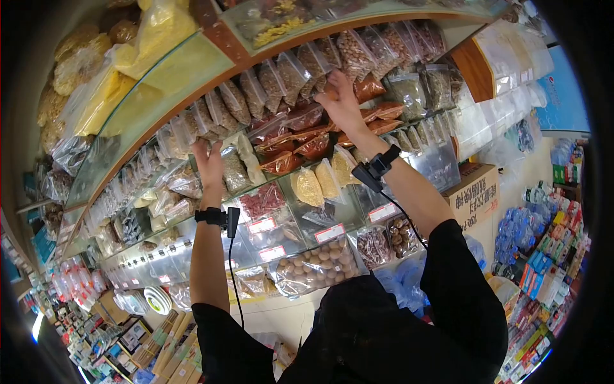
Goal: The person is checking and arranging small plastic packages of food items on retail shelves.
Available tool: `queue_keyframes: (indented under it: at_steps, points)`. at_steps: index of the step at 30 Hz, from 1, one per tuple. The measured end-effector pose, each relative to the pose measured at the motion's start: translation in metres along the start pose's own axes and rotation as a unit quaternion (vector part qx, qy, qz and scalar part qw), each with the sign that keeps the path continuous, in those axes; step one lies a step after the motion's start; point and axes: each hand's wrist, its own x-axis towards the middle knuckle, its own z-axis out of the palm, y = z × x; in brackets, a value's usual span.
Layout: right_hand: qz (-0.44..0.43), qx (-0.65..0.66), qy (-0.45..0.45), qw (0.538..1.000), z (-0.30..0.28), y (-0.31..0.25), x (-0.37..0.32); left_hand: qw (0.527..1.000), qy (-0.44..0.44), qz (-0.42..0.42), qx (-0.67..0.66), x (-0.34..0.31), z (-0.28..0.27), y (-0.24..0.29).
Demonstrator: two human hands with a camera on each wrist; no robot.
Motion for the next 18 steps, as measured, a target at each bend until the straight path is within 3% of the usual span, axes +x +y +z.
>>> queue_keyframes:
  at_steps: [4, 7, 10, 18]
  points:
    - [0.005, -0.047, -0.038, 0.998, -0.006, -0.009, 0.008, 0.999, -0.024, -0.007, -0.035, 0.006, -0.006, -0.007]
    - [0.075, 0.005, -0.109, 0.991, -0.015, -0.034, 0.01, 0.998, -0.047, -0.016, -0.041, 0.012, -0.011, -0.009]
    - [0.015, 0.062, -0.04, 0.997, 0.003, 0.017, 0.025, 0.996, -0.051, 0.003, -0.078, 0.011, -0.01, -0.011]
    - [0.006, 0.003, -0.165, 0.986, -0.016, 0.016, 0.037, 0.995, -0.004, 0.024, -0.096, 0.009, -0.014, -0.019]
